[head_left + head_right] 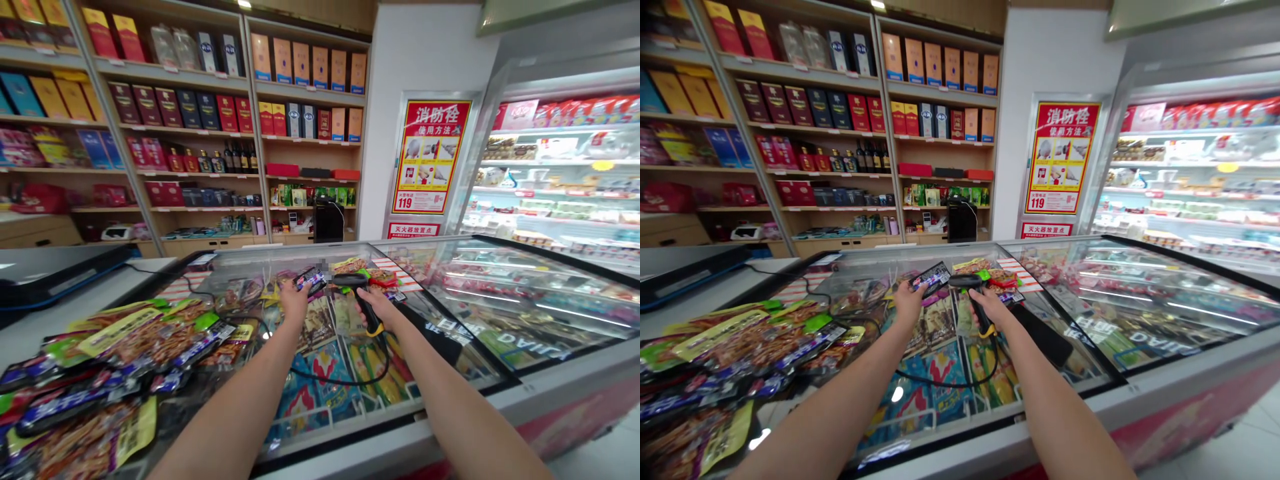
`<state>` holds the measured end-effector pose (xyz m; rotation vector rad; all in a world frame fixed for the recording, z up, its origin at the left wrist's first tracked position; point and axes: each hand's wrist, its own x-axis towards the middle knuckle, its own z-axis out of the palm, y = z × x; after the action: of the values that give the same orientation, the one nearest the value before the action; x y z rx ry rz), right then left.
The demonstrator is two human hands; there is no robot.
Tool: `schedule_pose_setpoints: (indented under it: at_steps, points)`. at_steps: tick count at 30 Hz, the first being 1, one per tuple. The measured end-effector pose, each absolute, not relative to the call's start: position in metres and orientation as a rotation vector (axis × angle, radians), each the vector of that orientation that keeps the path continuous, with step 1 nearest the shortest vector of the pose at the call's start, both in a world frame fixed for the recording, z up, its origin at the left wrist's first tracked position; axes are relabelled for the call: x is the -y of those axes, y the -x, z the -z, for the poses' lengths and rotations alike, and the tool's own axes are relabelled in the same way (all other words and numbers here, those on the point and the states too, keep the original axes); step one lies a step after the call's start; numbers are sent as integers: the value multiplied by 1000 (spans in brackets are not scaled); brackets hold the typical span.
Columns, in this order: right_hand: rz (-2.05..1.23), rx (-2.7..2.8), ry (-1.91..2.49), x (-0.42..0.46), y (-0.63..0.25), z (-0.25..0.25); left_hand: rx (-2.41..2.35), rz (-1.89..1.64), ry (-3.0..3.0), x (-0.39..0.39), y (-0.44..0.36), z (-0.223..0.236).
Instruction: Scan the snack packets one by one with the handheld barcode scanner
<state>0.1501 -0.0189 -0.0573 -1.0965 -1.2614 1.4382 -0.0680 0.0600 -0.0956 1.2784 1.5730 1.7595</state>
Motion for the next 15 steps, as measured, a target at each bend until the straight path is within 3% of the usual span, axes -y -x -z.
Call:
schedule_pose_setpoints:
  at_steps: [15]
  points:
    - [-1438,1264,1061,22,-149,58,-1578,-1728,-1245,-49,60,83]
